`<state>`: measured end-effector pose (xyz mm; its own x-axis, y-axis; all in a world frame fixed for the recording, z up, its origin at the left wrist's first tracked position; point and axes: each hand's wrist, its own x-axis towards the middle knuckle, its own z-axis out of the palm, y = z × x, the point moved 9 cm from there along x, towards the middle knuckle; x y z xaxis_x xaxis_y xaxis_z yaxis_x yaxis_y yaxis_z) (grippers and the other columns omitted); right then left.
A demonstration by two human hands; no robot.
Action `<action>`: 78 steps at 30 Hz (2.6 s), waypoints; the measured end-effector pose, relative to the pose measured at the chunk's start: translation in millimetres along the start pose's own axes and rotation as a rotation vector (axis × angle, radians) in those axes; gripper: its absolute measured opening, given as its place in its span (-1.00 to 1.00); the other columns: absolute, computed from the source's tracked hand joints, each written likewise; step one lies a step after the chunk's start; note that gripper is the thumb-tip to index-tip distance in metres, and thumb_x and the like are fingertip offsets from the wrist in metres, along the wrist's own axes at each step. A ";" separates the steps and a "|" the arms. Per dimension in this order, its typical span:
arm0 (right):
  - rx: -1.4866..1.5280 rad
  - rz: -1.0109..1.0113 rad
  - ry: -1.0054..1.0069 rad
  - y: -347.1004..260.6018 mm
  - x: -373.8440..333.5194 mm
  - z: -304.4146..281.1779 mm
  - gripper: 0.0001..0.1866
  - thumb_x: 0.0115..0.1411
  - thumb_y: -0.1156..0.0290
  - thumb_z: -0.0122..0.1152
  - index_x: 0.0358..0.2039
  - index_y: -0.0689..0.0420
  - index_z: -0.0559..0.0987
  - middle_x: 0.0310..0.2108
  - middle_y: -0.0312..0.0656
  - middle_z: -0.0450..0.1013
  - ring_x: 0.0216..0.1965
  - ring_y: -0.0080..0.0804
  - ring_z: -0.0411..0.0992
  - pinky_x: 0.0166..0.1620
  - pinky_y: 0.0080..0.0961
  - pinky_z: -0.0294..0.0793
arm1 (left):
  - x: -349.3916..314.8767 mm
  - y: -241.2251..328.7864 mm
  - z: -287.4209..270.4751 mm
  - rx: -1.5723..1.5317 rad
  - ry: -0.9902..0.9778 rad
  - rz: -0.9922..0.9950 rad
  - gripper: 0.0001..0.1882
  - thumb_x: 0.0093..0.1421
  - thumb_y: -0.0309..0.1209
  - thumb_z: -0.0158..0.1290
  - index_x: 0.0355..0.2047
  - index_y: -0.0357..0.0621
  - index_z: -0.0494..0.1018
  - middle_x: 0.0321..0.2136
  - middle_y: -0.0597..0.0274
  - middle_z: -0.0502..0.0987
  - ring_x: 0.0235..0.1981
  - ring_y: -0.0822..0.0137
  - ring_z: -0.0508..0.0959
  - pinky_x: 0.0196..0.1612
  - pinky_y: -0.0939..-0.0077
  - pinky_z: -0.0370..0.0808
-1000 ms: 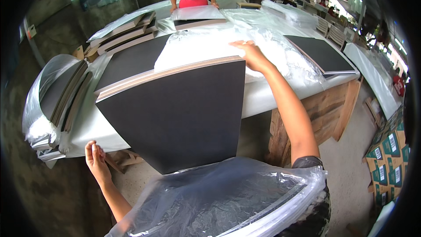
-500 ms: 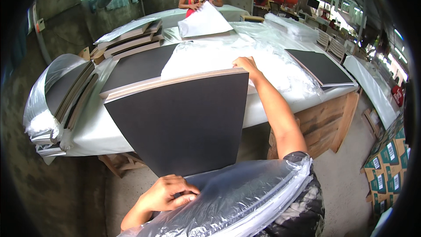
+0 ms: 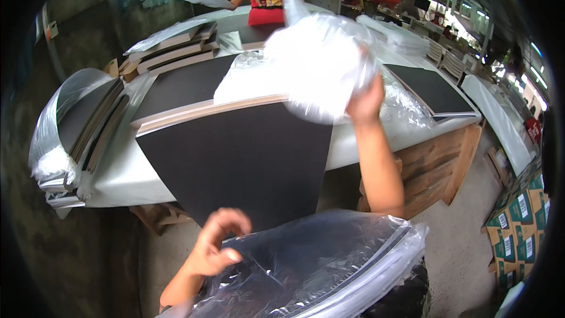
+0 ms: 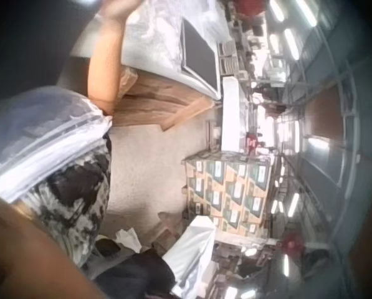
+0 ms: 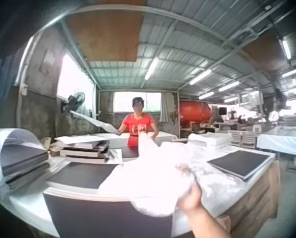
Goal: The person takes black rectangular panels from a stack, places them inside thin plastic sheets, and folds the plastic over the edges by hand.
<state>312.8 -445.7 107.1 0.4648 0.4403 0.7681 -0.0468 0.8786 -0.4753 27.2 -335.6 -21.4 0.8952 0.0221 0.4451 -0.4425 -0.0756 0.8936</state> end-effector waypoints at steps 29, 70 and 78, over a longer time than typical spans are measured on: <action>0.559 0.719 0.180 137.5 -136.6 30.6 -0.52 0.22 0.17 -0.24 0.03 0.25 0.25 -0.02 -0.06 0.29 0.00 -0.19 0.28 0.06 -0.24 0.25 | -3.4 -12.8 -54.8 0.722 0.610 -0.064 -0.03 -0.05 -0.12 0.18 0.17 -0.30 -0.14 0.13 -0.03 0.01 0.19 0.16 -0.02 0.17 0.28 -0.04; 0.247 0.580 0.526 111.2 -160.5 5.2 -0.63 0.22 0.30 -0.18 -0.03 0.22 0.32 -0.05 -0.16 0.34 0.00 -0.32 0.28 0.07 -0.32 0.22 | -4.2 -36.1 -55.9 -0.082 0.319 -0.528 -0.62 0.21 -0.16 -0.11 -0.23 -0.26 0.45 -0.41 0.32 0.50 -0.35 0.56 0.42 -0.23 0.63 0.35; -0.134 0.472 0.069 107.4 -167.2 80.0 0.10 -0.14 0.03 0.35 0.21 0.20 -0.15 0.18 -0.13 -0.05 0.20 -0.33 -0.05 0.20 -0.36 -0.06 | -4.7 -39.0 -52.4 -0.104 0.314 -0.516 -0.61 0.21 -0.15 -0.12 -0.20 -0.25 0.44 -0.35 0.29 0.50 -0.31 0.53 0.44 -0.17 0.62 0.35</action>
<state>159.3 -410.2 -38.0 0.4779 0.7671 0.4280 -0.1541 0.5529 -0.8189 37.4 -280.5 -55.3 0.9440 0.3237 -0.0647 0.0265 0.1209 0.9923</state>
